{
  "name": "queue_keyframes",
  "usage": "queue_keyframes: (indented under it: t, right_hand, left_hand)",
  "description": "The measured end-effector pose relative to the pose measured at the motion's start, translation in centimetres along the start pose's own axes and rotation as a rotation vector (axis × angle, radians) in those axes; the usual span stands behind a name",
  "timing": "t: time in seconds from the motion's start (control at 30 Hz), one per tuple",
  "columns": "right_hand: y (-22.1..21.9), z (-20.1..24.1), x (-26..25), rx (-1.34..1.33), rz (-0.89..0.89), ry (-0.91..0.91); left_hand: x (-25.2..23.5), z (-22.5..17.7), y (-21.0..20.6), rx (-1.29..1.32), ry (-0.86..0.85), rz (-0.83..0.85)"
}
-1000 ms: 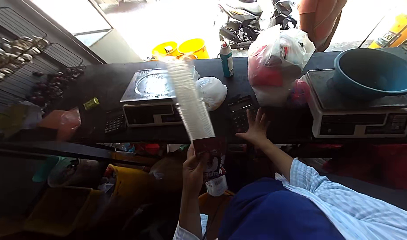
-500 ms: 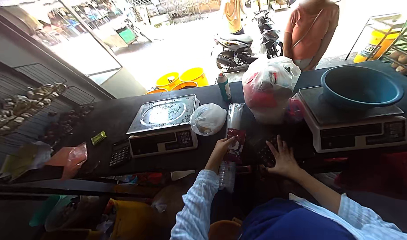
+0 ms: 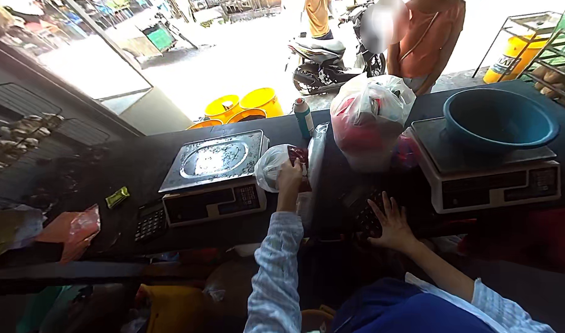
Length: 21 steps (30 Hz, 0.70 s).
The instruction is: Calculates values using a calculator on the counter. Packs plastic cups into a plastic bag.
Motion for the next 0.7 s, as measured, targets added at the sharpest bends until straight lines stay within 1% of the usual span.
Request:
queue_keyframes:
  t: [0.07,0.1,0.17,0.27,0.33,0.43,0.47,0.5,0.6,0.63,0.7]
  right_hand:
    - [0.5,0.0,0.1,-0.04,0.011,0.009]
    - [0.7,0.0,0.1,-0.054,0.016,0.011]
    - [0.8,-0.3,0.1,-0.066,0.028,0.016]
    - [0.5,-0.6,0.0,-0.062,0.06,0.022]
    - [0.5,-0.6,0.0,-0.061,0.06,0.024]
    - [0.6,-0.4,0.1,-0.049,0.077,0.013]
    - [0.7,-0.3,0.1,-0.041,0.082,0.009]
    - [0.8,-0.2,0.1,-0.035,0.089,0.007]
    - [0.9,0.0,0.1,-0.028,0.108,0.001]
    - [1.0,0.1,0.1,-0.024,0.119,-0.001]
    - [1.1,0.3,0.1,-0.016,0.126,0.0]
  left_hand:
    - [1.5,-1.4,2.1,-0.136,-0.013,-0.035]
    - [2.1,-2.2,2.5,-0.202,-0.011,-0.03]
    - [2.5,-2.9,1.3,-0.33,0.028,0.045]
    - [1.3,-0.6,-2.4,-0.406,0.07,0.159]
    - [0.3,1.6,-4.3,-0.338,0.071,0.2]
    - [0.0,3.9,-5.6,-0.091,-0.014,0.305]
    - [0.3,4.3,-5.7,-0.031,-0.058,0.314]
    - [0.8,4.6,-5.5,0.015,-0.115,0.28]
    - [4.2,6.0,-4.6,0.056,-0.234,0.111]
    - [6.1,6.4,-4.2,0.061,-0.24,0.091]
    - [10.6,7.0,-3.5,0.092,-0.217,0.111]
Point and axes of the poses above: each hand's wrist, its own x-axis away from the middle knuckle, its own y-axis out of the back of the hand, z = x × y, the point moved 3 cm from there along -x, towards the middle knuckle, and after that the axes turned 11 degrees about x, right-handed, at the moved point
